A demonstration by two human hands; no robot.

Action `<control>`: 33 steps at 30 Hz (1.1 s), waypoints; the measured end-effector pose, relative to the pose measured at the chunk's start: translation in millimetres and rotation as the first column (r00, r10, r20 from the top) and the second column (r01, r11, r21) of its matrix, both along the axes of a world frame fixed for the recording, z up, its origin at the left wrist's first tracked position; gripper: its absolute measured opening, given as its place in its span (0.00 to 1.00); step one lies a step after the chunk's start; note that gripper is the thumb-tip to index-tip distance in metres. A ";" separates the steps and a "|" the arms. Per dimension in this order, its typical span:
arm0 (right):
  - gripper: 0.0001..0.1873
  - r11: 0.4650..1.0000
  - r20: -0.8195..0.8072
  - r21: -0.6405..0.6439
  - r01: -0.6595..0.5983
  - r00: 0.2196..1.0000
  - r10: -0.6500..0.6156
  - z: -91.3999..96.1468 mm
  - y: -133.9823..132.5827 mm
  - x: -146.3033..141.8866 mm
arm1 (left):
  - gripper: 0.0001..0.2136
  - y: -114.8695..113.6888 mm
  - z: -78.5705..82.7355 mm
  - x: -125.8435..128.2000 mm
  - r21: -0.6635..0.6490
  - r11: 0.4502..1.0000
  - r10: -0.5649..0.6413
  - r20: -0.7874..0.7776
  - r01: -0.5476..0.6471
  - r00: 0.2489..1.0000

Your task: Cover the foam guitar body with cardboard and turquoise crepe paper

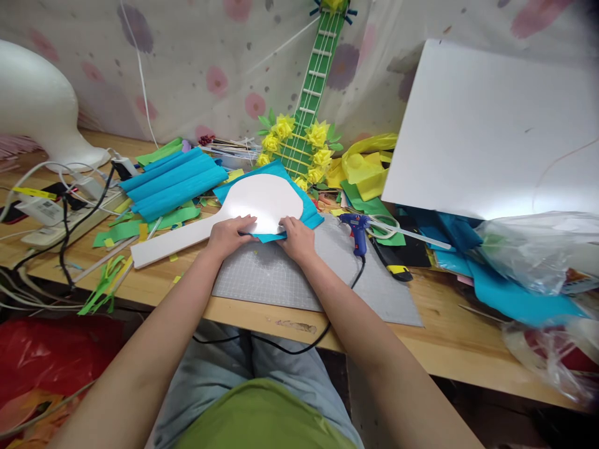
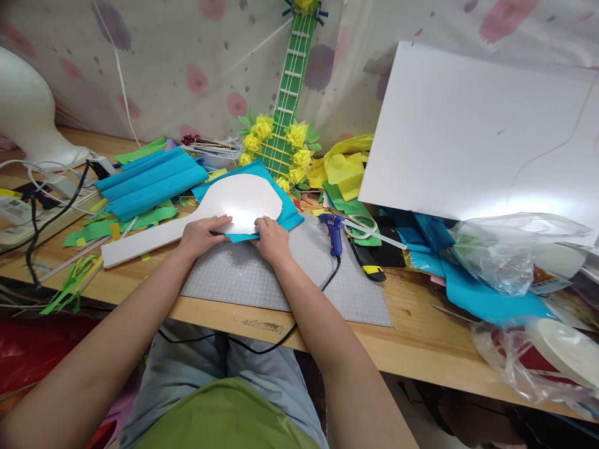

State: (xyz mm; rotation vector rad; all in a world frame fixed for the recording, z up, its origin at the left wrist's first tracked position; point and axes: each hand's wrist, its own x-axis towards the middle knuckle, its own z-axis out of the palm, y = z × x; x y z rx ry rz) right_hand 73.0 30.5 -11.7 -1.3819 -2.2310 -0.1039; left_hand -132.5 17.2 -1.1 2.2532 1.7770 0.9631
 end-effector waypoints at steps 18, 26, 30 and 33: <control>0.17 0.999 -0.121 -0.005 -0.045 0.992 0.044 -3.2 2.4 9.6 | 0.25 -4.4 -2.4 23.3 0.184 0.983 -0.002 -0.076 0.016 0.997; 0.15 0.990 -0.089 0.004 -0.139 0.986 0.139 -0.2 0.3 11.5 | 0.13 4.6 -7.7 21.4 0.156 0.983 0.099 -0.037 -0.092 0.994; 0.11 0.996 -0.088 -0.026 -0.090 0.992 0.088 -0.4 0.5 11.5 | 0.14 -3.9 -2.6 22.5 0.133 0.984 0.116 0.021 -0.117 0.993; 0.10 0.993 -0.107 -0.024 -0.113 0.988 0.110 0.7 -0.6 13.1 | 0.18 -7.5 3.2 23.6 0.125 0.986 0.091 0.161 -0.112 0.983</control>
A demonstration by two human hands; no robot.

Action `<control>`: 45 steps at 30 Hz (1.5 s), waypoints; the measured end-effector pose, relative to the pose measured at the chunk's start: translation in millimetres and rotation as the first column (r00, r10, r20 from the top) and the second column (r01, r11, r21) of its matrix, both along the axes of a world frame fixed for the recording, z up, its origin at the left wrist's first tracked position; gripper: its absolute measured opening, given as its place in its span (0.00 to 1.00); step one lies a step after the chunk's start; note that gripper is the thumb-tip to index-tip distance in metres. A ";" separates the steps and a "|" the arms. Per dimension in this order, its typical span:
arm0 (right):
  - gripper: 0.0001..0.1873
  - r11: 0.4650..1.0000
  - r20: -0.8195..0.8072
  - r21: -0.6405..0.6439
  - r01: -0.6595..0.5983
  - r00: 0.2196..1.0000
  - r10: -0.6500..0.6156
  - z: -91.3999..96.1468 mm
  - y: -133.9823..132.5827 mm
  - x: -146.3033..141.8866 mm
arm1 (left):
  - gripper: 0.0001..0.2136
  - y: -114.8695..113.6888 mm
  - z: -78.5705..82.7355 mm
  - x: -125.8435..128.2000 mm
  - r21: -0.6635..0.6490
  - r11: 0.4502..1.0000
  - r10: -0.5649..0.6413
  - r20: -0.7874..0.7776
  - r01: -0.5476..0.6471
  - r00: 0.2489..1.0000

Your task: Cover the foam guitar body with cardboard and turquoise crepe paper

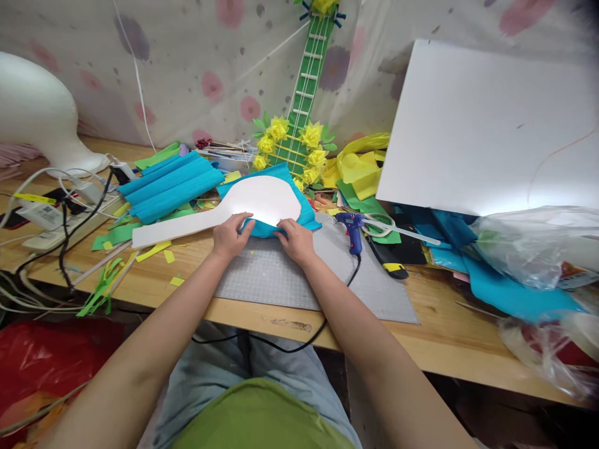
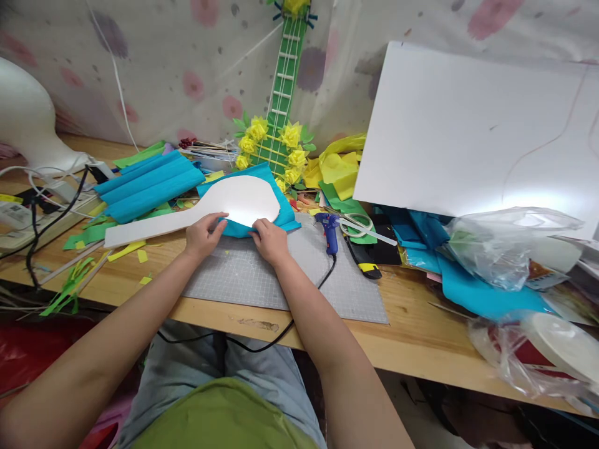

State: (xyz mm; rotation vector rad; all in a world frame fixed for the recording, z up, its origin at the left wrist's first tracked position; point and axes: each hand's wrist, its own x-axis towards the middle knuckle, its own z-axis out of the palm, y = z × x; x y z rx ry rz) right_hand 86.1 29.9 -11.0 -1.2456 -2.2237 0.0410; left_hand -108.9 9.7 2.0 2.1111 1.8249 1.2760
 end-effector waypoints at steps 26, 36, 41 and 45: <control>0.22 0.795 -0.040 -0.436 0.422 0.873 -0.485 25.9 -16.2 172.7 | 0.15 15.1 4.0 0.4 0.148 0.972 0.167 0.116 -0.184 0.979; 0.24 0.866 -0.567 -0.455 0.210 0.681 -0.463 7.8 -5.7 134.2 | 0.13 8.8 -5.6 -0.7 0.203 0.976 0.042 0.167 -0.076 0.985; 0.20 0.846 -0.573 -0.491 -0.207 0.809 -0.135 25.3 -17.4 102.3 | 0.10 10.3 -8.8 -1.4 0.159 0.984 0.047 0.196 -0.080 0.979; 0.20 0.856 -0.428 -0.500 -0.128 0.896 -0.116 16.5 -20.4 68.3 | 0.10 12.8 -12.5 -3.7 0.132 0.985 0.082 0.217 -0.112 0.973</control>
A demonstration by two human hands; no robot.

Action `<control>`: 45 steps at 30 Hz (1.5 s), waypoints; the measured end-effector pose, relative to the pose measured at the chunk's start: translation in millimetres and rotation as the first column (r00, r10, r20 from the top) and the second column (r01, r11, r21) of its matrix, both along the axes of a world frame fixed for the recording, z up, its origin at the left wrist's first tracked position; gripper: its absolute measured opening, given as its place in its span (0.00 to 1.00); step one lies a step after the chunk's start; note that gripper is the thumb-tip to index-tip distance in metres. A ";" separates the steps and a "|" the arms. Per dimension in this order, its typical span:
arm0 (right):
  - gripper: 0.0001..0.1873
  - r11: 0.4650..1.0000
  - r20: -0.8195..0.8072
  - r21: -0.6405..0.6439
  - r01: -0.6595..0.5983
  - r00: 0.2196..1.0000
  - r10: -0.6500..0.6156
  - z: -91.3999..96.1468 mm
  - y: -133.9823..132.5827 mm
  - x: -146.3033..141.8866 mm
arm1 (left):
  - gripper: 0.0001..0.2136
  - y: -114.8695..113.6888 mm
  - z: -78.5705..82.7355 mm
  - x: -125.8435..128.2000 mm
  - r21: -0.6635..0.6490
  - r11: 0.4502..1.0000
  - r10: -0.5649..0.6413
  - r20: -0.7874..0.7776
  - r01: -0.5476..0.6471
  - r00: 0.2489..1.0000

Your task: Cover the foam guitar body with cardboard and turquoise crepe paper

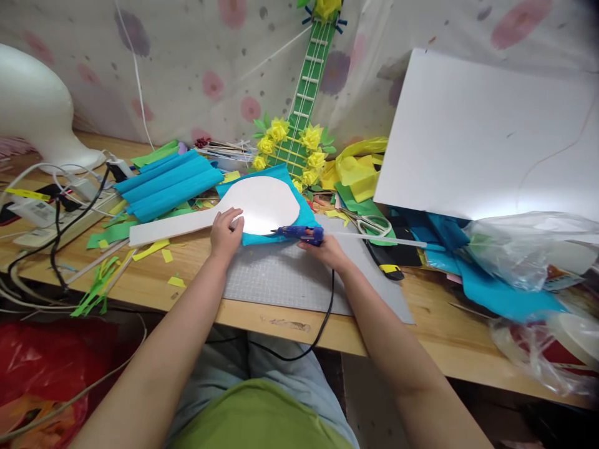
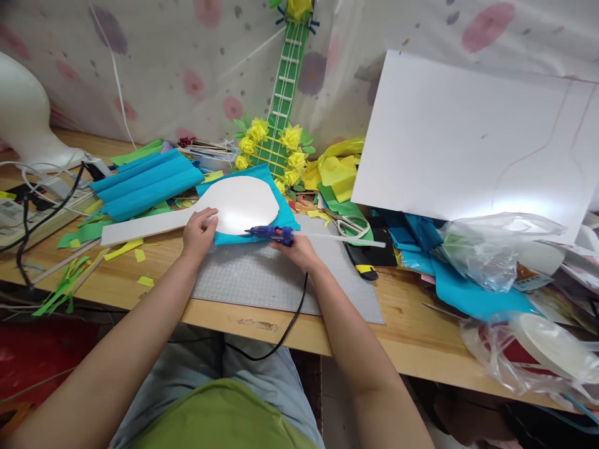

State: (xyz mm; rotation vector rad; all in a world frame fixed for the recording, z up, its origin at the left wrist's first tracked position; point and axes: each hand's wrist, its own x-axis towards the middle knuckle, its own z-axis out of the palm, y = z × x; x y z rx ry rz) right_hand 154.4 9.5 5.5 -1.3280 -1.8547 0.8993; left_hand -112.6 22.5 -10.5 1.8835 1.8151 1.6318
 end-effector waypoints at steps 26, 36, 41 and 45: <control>0.14 0.894 0.508 0.406 -0.190 0.860 -0.048 -9.8 -13.0 -22.7 | 0.11 4.2 -4.0 0.0 -0.060 0.997 0.040 -0.019 -0.041 0.999; 0.13 0.896 0.484 0.402 -0.189 0.875 -0.032 -8.7 -12.9 -18.6 | 0.11 3.5 -3.3 -0.4 -0.074 0.996 0.038 -0.031 -0.040 0.999; 0.13 0.903 0.475 0.396 -0.167 0.879 -0.046 -9.6 -12.1 -14.2 | 0.12 3.5 -2.6 -0.6 -0.085 0.996 0.035 -0.036 -0.038 0.999; 0.13 0.907 0.465 0.391 -0.158 0.884 -0.046 -9.5 -11.5 -10.5 | 0.12 3.3 -2.2 -0.7 -0.093 0.995 0.031 -0.025 -0.033 0.999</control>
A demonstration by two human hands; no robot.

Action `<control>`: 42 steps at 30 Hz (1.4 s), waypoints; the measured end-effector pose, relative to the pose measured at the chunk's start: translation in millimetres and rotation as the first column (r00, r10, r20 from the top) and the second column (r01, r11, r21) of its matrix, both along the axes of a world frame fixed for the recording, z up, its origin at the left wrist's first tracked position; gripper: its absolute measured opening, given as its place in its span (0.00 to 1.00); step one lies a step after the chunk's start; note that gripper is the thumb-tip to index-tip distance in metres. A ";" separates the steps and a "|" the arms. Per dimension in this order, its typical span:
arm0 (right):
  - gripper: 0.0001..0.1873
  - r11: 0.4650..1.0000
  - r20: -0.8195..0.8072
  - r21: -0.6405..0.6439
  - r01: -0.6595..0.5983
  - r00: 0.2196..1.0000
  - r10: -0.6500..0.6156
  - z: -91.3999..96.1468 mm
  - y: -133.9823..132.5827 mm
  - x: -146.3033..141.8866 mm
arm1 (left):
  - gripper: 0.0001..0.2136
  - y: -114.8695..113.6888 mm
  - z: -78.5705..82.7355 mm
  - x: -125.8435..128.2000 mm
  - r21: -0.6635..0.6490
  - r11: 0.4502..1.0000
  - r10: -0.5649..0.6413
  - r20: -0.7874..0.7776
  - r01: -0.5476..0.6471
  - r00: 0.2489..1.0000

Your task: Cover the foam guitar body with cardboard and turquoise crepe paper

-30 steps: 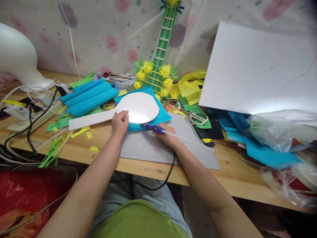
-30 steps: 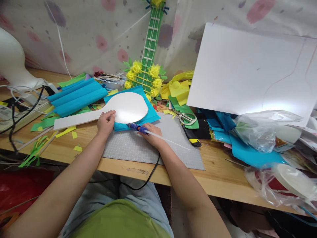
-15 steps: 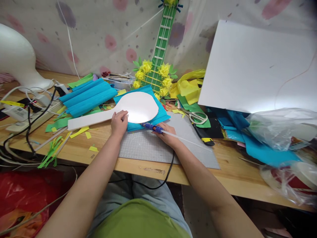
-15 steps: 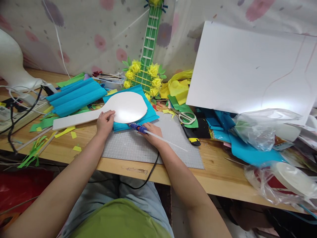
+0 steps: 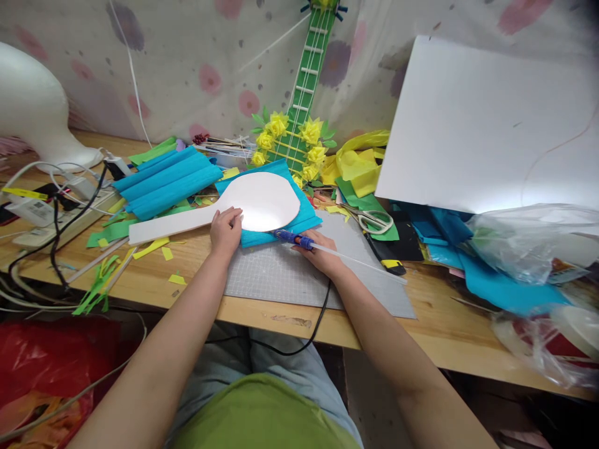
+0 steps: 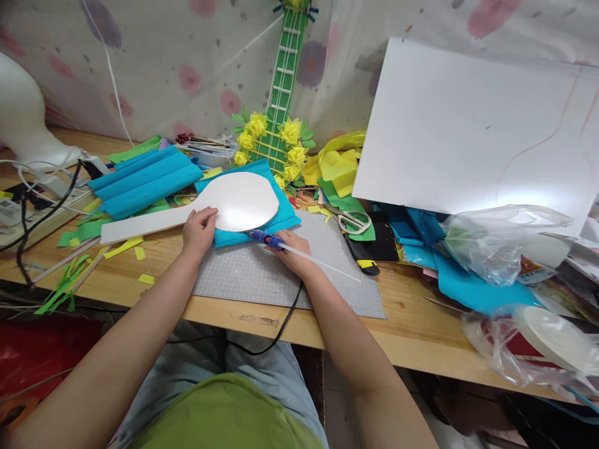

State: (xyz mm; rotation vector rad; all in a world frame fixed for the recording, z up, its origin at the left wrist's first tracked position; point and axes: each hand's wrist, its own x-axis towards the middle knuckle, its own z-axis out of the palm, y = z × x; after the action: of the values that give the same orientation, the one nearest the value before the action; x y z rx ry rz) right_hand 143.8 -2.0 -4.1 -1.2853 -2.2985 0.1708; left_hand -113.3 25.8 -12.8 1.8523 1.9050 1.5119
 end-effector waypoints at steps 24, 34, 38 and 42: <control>0.13 0.997 -0.082 -0.012 0.082 0.993 -0.083 -7.8 6.8 25.2 | 0.12 0.8 -0.5 -0.4 0.006 1.000 0.017 0.001 -0.017 1.000; 0.13 0.988 -0.110 -0.012 0.154 0.982 -0.154 -7.1 9.8 31.9 | 0.12 0.9 -1.9 -1.3 0.014 1.000 0.020 -0.010 -0.020 1.000; 0.14 0.983 -0.181 -0.017 0.185 0.966 -0.185 -8.7 12.5 36.4 | 0.12 0.5 -1.6 -1.1 0.020 1.000 0.021 -0.001 -0.021 1.000; 0.17 0.978 -0.264 -0.031 0.204 0.942 -0.205 -10.9 15.6 39.3 | 0.11 0.3 -1.6 -1.1 0.023 1.000 0.018 0.012 -0.018 1.000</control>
State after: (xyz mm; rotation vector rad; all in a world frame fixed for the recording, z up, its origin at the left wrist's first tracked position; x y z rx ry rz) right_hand 183.1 13.6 -15.0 -1.4006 -1.9268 0.2588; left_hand -114.4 26.1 -14.4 1.8366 1.9122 1.5527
